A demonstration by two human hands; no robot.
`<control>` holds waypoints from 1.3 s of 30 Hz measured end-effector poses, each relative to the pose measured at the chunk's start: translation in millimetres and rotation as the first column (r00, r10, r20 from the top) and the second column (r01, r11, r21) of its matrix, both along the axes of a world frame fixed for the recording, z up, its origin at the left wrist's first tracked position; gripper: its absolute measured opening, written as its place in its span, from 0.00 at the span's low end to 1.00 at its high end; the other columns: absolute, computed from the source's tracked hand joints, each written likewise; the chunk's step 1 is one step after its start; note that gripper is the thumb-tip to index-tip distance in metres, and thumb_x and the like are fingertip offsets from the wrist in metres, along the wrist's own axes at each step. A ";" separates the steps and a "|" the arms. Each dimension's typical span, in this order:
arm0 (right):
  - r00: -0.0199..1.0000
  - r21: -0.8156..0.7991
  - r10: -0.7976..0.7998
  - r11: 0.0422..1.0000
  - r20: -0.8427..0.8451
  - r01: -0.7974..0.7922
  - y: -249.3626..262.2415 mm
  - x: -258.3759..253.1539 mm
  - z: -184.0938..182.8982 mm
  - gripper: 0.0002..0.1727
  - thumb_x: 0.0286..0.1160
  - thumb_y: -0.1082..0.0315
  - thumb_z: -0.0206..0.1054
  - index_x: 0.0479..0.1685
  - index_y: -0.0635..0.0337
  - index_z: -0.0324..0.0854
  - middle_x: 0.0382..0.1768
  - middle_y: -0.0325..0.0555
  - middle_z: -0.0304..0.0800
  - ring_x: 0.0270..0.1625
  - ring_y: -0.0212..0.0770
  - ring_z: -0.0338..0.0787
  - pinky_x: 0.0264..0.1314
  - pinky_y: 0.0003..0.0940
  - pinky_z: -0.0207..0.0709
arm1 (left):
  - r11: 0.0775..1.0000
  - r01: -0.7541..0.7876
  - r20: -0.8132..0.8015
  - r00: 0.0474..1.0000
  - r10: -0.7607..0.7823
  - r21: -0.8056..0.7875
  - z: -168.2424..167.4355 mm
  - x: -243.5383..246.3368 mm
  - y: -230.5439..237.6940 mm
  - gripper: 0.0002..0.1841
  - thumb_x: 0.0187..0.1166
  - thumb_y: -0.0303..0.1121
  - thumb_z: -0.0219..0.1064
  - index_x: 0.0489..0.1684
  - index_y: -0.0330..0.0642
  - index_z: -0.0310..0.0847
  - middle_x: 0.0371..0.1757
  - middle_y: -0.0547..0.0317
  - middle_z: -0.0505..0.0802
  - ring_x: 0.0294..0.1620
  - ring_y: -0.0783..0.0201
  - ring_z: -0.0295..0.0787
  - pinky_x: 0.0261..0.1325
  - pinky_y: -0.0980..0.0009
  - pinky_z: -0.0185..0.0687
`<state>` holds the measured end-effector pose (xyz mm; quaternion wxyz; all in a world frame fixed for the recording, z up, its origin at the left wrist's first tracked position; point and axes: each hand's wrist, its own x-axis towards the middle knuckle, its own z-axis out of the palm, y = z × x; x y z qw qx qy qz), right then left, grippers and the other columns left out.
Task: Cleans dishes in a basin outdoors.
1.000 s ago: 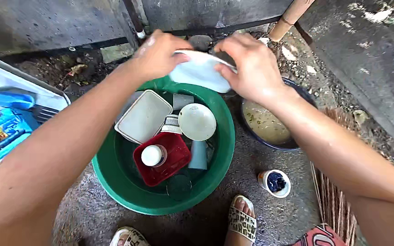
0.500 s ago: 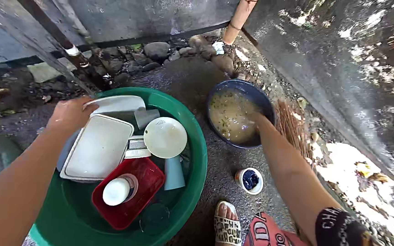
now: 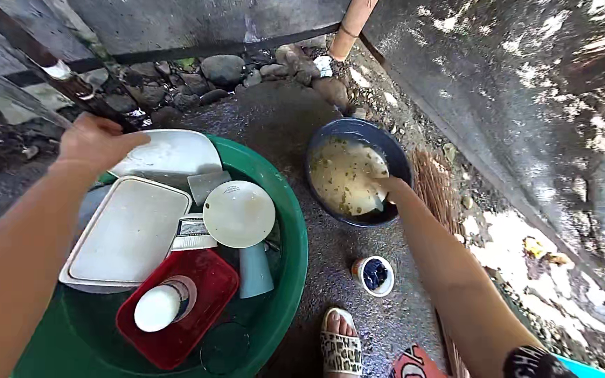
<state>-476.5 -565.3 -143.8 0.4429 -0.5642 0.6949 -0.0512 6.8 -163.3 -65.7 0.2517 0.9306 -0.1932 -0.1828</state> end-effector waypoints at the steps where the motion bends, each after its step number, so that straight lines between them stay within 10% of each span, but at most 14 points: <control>1: 0.990 0.024 -0.020 1.000 0.143 0.017 -1.0 -5.5 1.7 0.33 0.72 0.64 0.77 0.78 0.62 0.73 0.63 0.60 0.87 0.63 0.54 0.88 0.66 0.56 0.83 | 0.998 -0.013 -0.061 0.998 0.010 -0.055 1.1 4.3 3.0 0.38 0.72 0.51 0.78 0.72 0.28 0.73 0.69 0.23 0.82 0.73 0.24 0.75 0.72 0.22 0.63; 5: 0.926 0.023 0.024 0.999 0.377 -0.035 -3.5 -3.3 30.8 0.27 0.75 0.71 0.71 0.75 0.59 0.72 0.54 0.53 0.90 0.49 0.45 0.92 0.52 0.46 0.88 | 0.946 -0.084 -0.187 0.982 0.026 -0.313 -9.9 18.2 11.7 0.30 0.76 0.50 0.68 0.67 0.33 0.79 0.65 0.37 0.86 0.66 0.47 0.83 0.71 0.40 0.75; 9: 0.962 -0.302 0.269 0.922 0.046 -0.243 4.9 26.5 93.7 0.20 0.71 0.70 0.74 0.63 0.63 0.83 0.49 0.57 0.91 0.47 0.50 0.92 0.51 0.54 0.86 | 0.912 -0.292 -0.332 0.924 0.190 -0.290 -6.8 20.8 -8.8 0.31 0.80 0.54 0.64 0.75 0.41 0.75 0.63 0.53 0.88 0.57 0.64 0.86 0.64 0.60 0.81; 14: 0.706 -0.501 0.488 0.498 -0.513 -0.708 59.4 77.0 215.7 0.14 0.77 0.64 0.66 0.54 0.65 0.83 0.45 0.75 0.88 0.52 0.80 0.87 0.47 0.83 0.71 | 0.966 -0.254 -0.162 0.956 0.243 -0.049 20.0 1.3 -24.6 0.46 0.76 0.69 0.61 0.75 0.30 0.74 0.73 0.27 0.81 0.78 0.33 0.75 0.77 0.28 0.65; 16: 0.643 -0.575 0.502 0.308 -0.578 -0.758 89.2 89.0 248.1 0.13 0.78 0.64 0.62 0.47 0.67 0.79 0.35 0.76 0.85 0.43 0.82 0.86 0.37 0.81 0.69 | 0.998 -0.043 -0.081 0.996 0.047 0.055 28.0 -2.5 -18.0 0.51 0.77 0.75 0.53 0.72 0.25 0.76 0.73 0.19 0.79 0.79 0.24 0.70 0.77 0.22 0.59; 18: 0.638 -0.686 0.533 0.140 -0.556 -0.714 110.8 101.0 261.2 0.13 0.79 0.64 0.60 0.44 0.68 0.77 0.30 0.72 0.83 0.37 0.77 0.86 0.33 0.75 0.68 | 0.949 0.301 -0.024 0.954 -0.300 0.091 28.0 -1.3 -6.7 0.36 0.86 0.63 0.55 0.68 0.34 0.83 0.67 0.25 0.85 0.74 0.26 0.77 0.75 0.22 0.62; 22: 0.596 -0.834 0.695 -0.009 -0.402 -0.552 142.0 153.3 249.2 0.13 0.83 0.63 0.61 0.49 0.66 0.81 0.35 0.62 0.90 0.38 0.62 0.92 0.39 0.64 0.79 | 0.832 0.526 0.063 0.837 -0.543 0.177 18.1 -9.7 6.5 0.17 0.90 0.38 0.61 0.70 0.44 0.85 0.63 0.34 0.91 0.69 0.30 0.84 0.74 0.25 0.67; 34: 0.009 -0.604 0.927 -0.237 -0.374 -0.761 272.5 334.2 129.7 0.20 0.78 0.75 0.64 0.67 0.48 0.84 0.56 0.53 0.92 0.53 0.57 0.93 0.49 0.60 0.85 | 0.891 0.401 0.300 0.841 -0.449 0.212 6.8 -64.6 38.9 0.13 0.87 0.30 0.63 0.63 0.46 0.90 0.63 0.35 0.91 0.62 0.27 0.87 0.58 0.22 0.77; 39: 0.112 -0.604 0.982 -0.002 -0.150 -0.797 250.9 356.5 104.1 0.15 0.87 0.56 0.64 0.59 0.56 0.85 0.55 0.52 0.91 0.58 0.53 0.92 0.56 0.57 0.85 | 0.934 0.214 0.277 0.914 -0.295 0.287 4.9 -64.3 31.9 0.15 0.89 0.30 0.58 0.66 0.44 0.86 0.58 0.25 0.90 0.56 0.19 0.86 0.48 0.18 0.73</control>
